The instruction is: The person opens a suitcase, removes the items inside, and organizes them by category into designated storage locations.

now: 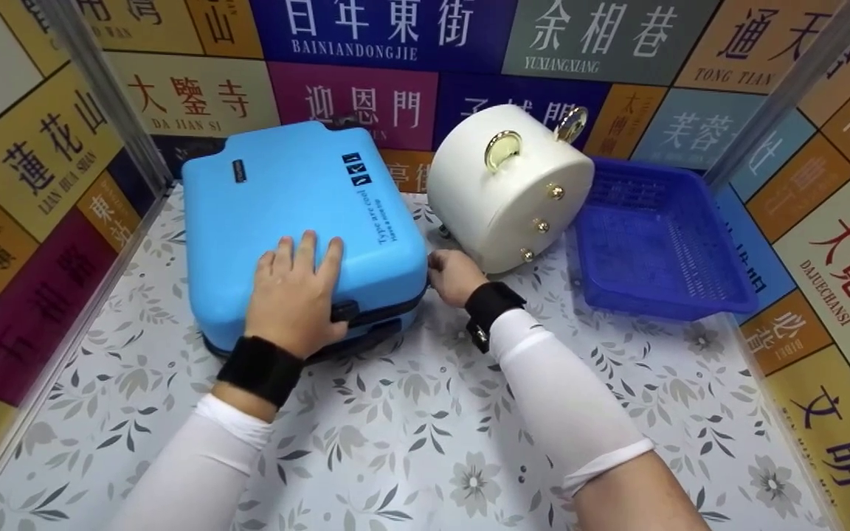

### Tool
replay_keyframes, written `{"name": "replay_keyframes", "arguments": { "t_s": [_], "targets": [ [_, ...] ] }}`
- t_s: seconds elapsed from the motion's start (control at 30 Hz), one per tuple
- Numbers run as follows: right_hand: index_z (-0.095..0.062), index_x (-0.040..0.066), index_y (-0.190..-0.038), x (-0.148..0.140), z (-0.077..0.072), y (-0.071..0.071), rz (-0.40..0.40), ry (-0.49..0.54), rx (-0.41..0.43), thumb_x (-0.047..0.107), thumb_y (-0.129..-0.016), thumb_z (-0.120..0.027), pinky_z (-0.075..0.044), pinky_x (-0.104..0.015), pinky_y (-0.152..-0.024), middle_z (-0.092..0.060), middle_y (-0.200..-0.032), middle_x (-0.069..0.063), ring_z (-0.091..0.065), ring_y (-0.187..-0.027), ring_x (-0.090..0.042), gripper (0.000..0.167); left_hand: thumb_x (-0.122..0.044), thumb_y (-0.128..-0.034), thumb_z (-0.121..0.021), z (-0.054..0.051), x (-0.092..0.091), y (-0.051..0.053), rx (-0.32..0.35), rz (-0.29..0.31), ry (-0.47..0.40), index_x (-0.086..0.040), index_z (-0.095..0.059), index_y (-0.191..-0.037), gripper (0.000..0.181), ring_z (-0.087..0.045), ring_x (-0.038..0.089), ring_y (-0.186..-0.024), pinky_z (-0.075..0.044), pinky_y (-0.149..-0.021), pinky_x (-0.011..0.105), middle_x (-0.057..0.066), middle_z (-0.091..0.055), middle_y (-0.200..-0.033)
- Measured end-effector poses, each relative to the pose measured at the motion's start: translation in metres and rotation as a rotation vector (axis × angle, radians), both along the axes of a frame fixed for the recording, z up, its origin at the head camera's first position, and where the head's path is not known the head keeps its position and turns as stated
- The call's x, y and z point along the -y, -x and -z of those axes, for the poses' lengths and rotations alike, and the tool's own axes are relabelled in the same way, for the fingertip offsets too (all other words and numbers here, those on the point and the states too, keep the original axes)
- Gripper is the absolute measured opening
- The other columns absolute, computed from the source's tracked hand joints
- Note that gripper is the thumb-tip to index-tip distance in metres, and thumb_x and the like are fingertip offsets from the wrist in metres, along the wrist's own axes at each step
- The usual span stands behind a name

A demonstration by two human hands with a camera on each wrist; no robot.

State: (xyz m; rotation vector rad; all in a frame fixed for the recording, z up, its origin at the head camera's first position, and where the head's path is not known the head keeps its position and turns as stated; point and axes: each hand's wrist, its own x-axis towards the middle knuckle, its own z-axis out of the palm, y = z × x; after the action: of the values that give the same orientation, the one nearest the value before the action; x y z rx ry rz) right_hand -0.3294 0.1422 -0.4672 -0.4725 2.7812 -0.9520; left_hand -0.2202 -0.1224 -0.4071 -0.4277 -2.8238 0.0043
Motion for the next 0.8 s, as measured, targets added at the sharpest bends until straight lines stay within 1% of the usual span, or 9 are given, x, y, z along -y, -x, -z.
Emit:
{"name": "replay_keyframes", "arguments": {
  "t_s": [0.1, 0.3, 0.47, 0.67, 0.8],
  "targets": [
    [-0.069, -0.003, -0.111, 0.001, -0.001, -0.002, -0.016, -0.035, -0.040, 0.011, -0.106, -0.052, -0.055, -0.047, -0.098, -0.074, -0.107, -0.019, -0.069, -0.104, -0.036, 0.023, -0.064, -0.0670, -0.090, 0.000, 0.000, 0.000, -0.002, -0.002, 0.002, -0.013, -0.036, -0.163, 0.121, -0.045, 0.055, -0.144, -0.038, -0.117, 0.069, 0.030, -0.043, -0.160],
    [-0.067, 0.005, -0.109, 0.001, -0.003, -0.005, 0.018, -0.072, -0.026, 0.018, -0.110, -0.049, -0.055, -0.045, -0.094, -0.074, -0.103, -0.013, -0.069, -0.099, -0.031, 0.022, -0.062, -0.0667, -0.091, 0.000, -0.001, 0.000, -0.009, -0.004, -0.017, -0.013, -0.038, -0.162, 0.120, -0.045, 0.054, -0.144, -0.039, -0.117, 0.069, 0.030, -0.044, -0.159],
    [-0.066, 0.007, -0.106, -0.003, -0.006, -0.008, 0.046, -0.106, -0.040, 0.018, -0.110, -0.050, -0.055, -0.045, -0.090, -0.073, -0.099, -0.011, -0.068, -0.094, -0.031, 0.019, -0.062, -0.0674, -0.092, 0.001, -0.009, 0.004, -0.015, -0.019, -0.021, -0.012, -0.038, -0.162, 0.120, -0.046, 0.055, -0.143, -0.040, -0.116, 0.069, 0.030, -0.044, -0.159],
    [-0.070, 0.005, -0.106, -0.009, -0.009, -0.013, 0.063, -0.146, -0.101, 0.016, -0.106, -0.057, -0.056, -0.047, -0.092, -0.077, -0.103, -0.013, -0.072, -0.100, -0.034, 0.017, -0.065, -0.0698, -0.089, 0.001, -0.021, 0.011, -0.004, -0.059, 0.005, -0.010, -0.035, -0.162, 0.120, -0.045, 0.055, -0.143, -0.040, -0.116, 0.068, 0.030, -0.043, -0.160],
    [-0.072, 0.005, -0.107, -0.011, -0.010, -0.019, 0.073, -0.164, -0.111, 0.017, -0.105, -0.058, -0.057, -0.048, -0.093, -0.078, -0.107, -0.013, -0.073, -0.103, -0.034, 0.018, -0.065, -0.0696, -0.089, -0.001, -0.029, 0.014, -0.001, -0.083, 0.007, -0.010, -0.035, -0.163, 0.121, -0.045, 0.055, -0.143, -0.040, -0.116, 0.067, 0.031, -0.042, -0.160]
  ]
}}
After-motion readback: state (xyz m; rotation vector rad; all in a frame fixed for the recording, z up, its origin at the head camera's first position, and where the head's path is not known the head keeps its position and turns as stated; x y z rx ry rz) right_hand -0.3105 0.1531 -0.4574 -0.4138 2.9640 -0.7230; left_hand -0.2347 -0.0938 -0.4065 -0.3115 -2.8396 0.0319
